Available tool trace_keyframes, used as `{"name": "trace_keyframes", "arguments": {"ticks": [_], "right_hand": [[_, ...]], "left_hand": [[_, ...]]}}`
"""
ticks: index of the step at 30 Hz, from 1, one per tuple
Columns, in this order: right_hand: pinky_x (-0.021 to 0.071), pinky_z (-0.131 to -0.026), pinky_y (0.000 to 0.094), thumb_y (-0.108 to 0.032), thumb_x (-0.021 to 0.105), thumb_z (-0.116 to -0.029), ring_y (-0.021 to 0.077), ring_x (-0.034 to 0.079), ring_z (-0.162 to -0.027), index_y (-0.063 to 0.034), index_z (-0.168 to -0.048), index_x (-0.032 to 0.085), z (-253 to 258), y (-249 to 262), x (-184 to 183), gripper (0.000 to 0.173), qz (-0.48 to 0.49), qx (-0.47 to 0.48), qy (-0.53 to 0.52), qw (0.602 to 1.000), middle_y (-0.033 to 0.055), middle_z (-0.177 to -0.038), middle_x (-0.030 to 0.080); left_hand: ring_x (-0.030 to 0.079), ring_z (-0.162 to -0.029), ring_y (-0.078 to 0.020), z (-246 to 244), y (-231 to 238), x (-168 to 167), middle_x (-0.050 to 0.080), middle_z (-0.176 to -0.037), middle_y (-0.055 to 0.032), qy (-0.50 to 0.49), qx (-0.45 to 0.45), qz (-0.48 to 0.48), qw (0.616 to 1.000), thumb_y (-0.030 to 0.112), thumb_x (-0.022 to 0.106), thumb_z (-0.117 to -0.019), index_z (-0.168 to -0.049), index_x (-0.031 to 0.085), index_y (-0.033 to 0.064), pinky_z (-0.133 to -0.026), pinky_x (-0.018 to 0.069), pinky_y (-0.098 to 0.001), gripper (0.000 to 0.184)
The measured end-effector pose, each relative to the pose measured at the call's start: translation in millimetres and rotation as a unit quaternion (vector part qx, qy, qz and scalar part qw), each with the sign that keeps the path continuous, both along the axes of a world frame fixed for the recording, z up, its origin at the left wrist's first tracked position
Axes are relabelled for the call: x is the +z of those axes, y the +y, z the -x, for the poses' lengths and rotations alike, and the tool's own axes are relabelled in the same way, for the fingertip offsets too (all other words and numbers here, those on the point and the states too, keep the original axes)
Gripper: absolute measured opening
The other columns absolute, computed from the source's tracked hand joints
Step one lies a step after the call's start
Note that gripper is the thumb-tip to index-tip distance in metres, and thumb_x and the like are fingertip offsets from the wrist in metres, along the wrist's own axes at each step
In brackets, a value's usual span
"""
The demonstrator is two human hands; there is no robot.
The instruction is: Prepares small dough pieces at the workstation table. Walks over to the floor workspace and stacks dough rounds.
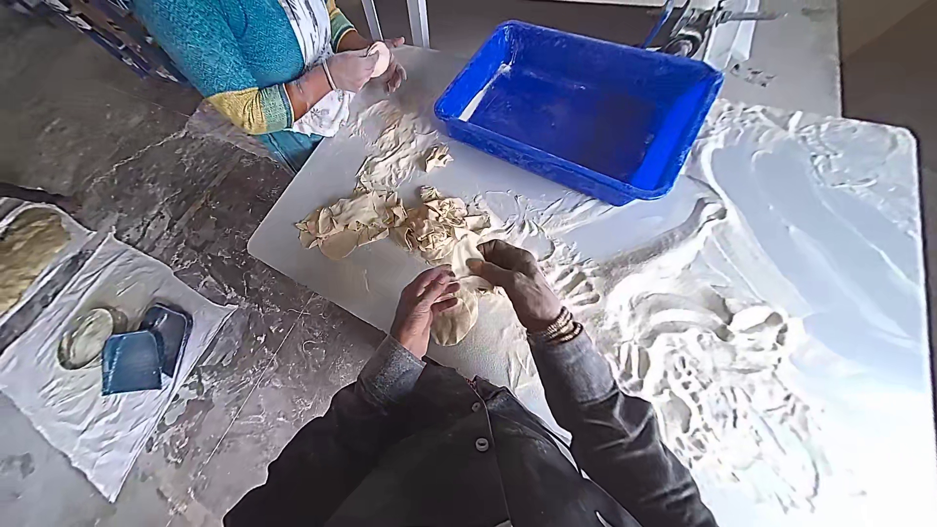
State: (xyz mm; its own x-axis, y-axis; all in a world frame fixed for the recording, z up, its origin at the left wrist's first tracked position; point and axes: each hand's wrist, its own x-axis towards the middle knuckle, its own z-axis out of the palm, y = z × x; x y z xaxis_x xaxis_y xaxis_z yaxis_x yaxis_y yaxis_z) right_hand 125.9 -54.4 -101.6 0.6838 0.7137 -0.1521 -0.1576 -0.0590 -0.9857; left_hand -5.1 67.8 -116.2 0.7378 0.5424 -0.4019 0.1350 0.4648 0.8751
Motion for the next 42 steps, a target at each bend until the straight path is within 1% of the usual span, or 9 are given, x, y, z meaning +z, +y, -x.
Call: {"name": "trace_keyframes", "arguments": {"ticks": [7, 10, 13, 19, 23, 28, 31, 38, 42], "right_hand": [[0.0507, -0.051, 0.0204, -0.006, 0.064, -0.0940, 0.0064, 0.061, -0.055, -0.0047, -0.099, 0.055, 34.8, -10.4, 7.5, 0.010, -0.080, -0.046, 0.077, 0.993, -0.0002, -0.069, 0.066], [0.0508, -0.055, 0.0220, -0.009, 0.058, -0.0985, 0.0067, 0.059, -0.056, -0.0050, -0.092, 0.059, 42.0, -13.3, 3.2, 0.008, -0.094, -0.064, 0.065, 0.991, -0.0011, -0.069, 0.063], [0.0616, -0.070, 0.0294, -0.021, 0.039, -0.1083, 0.0118, 0.070, -0.069, -0.0015, -0.101, 0.064, 46.9, -19.8, 2.6, 0.032, -0.103, -0.069, 0.076, 0.989, 0.0025, -0.080, 0.070], [0.0613, -0.067, 0.0287, -0.004, 0.061, -0.0962, 0.0120, 0.070, -0.069, 0.0005, -0.094, 0.068, 52.2, -21.6, 2.6, 0.009, -0.073, -0.107, 0.066, 0.989, 0.0045, -0.078, 0.072], [0.0612, -0.070, 0.0275, -0.007, 0.048, -0.1047, 0.0101, 0.070, -0.074, -0.0019, -0.099, 0.064, 46.9, -28.9, 8.2, 0.018, -0.060, -0.133, 0.084, 0.986, 0.0023, -0.082, 0.070], [0.0498, -0.055, 0.0176, -0.010, 0.059, -0.0995, 0.0008, 0.060, -0.059, -0.0087, -0.082, 0.064, 44.5, -35.5, 5.9, 0.018, -0.060, -0.139, -0.019, 0.988, -0.0054, -0.067, 0.064], [0.0478, -0.056, 0.0158, -0.009, 0.057, -0.0993, -0.0022, 0.057, -0.058, -0.0099, -0.081, 0.065, 48.7, -37.3, 5.6, 0.020, -0.058, -0.116, -0.064, 0.990, -0.0088, -0.066, 0.063], [0.0549, -0.064, 0.0206, -0.011, 0.042, -0.1059, 0.0030, 0.063, -0.067, -0.0091, -0.089, 0.064, 48.4, -49.8, 4.8, 0.027, -0.099, -0.088, 0.010, 0.991, -0.0054, -0.074, 0.066], [0.0606, -0.071, 0.0250, -0.011, 0.037, -0.1079, 0.0074, 0.071, -0.077, -0.0063, -0.102, 0.066, 48.0, -59.6, 0.0, 0.030, -0.144, -0.084, 0.073, 0.983, -0.0002, -0.086, 0.073]], "left_hand": [[0.069, -0.085, -0.0127, -10.3, -17.0, 21.8, 0.071, -0.089, -0.0043, -0.111, 0.017, -0.076, 0.991, 0.002, 0.054, -0.0972, -0.098, 0.069, 0.0011, -0.083, 0.0594, -0.0329, 0.015], [0.066, -0.082, -0.0078, -10.1, -14.2, 20.6, 0.069, -0.086, -0.0012, -0.126, -0.019, -0.177, 0.976, 0.005, 0.056, -0.0956, -0.095, 0.069, 0.0033, -0.078, 0.0558, -0.0263, 0.013], [0.068, -0.077, -0.0097, -11.3, -10.2, 18.0, 0.071, -0.087, -0.0046, -0.120, -0.049, -0.319, 0.939, 0.010, 0.066, -0.0925, -0.096, 0.070, 0.0016, -0.069, 0.0581, -0.0250, 0.010], [0.069, -0.076, -0.0049, -9.8, -8.4, 16.1, 0.073, -0.090, -0.0040, -0.087, -0.070, -0.426, 0.898, 0.011, 0.068, -0.0930, -0.098, 0.074, 0.0026, -0.070, 0.0587, -0.0208, 0.011], [0.067, -0.063, -0.0090, -9.5, -6.2, 19.2, 0.071, -0.081, -0.0046, -0.075, -0.075, -0.292, 0.951, 0.005, 0.061, -0.0971, -0.105, 0.067, -0.0026, -0.058, 0.0580, -0.0230, 0.012], [0.072, -0.085, -0.0153, -1.9, -18.5, 10.4, 0.073, -0.096, -0.0088, -0.148, -0.094, -0.285, 0.943, 0.013, 0.062, -0.0986, -0.108, 0.069, -0.0047, -0.080, 0.0621, -0.0325, 0.021], [0.073, -0.092, -0.0141, -0.7, -31.7, 11.6, 0.075, -0.102, -0.0108, -0.144, -0.111, -0.280, 0.943, 0.011, 0.070, -0.0932, -0.113, 0.069, -0.0056, -0.085, 0.0621, -0.0308, 0.026], [0.068, -0.081, -0.0119, -2.0, -38.6, 20.9, 0.069, -0.088, -0.0052, -0.099, -0.076, -0.042, 0.991, 0.002, 0.059, -0.0953, -0.098, 0.065, 0.0004, -0.079, 0.0583, -0.0285, 0.007], [0.069, -0.084, -0.0165, -3.7, -40.4, 25.2, 0.068, -0.097, -0.0091, -0.105, -0.080, 0.004, 0.991, 0.000, 0.053, -0.0977, -0.108, 0.062, 0.0005, -0.078, 0.0600, -0.0323, 0.013]]}}
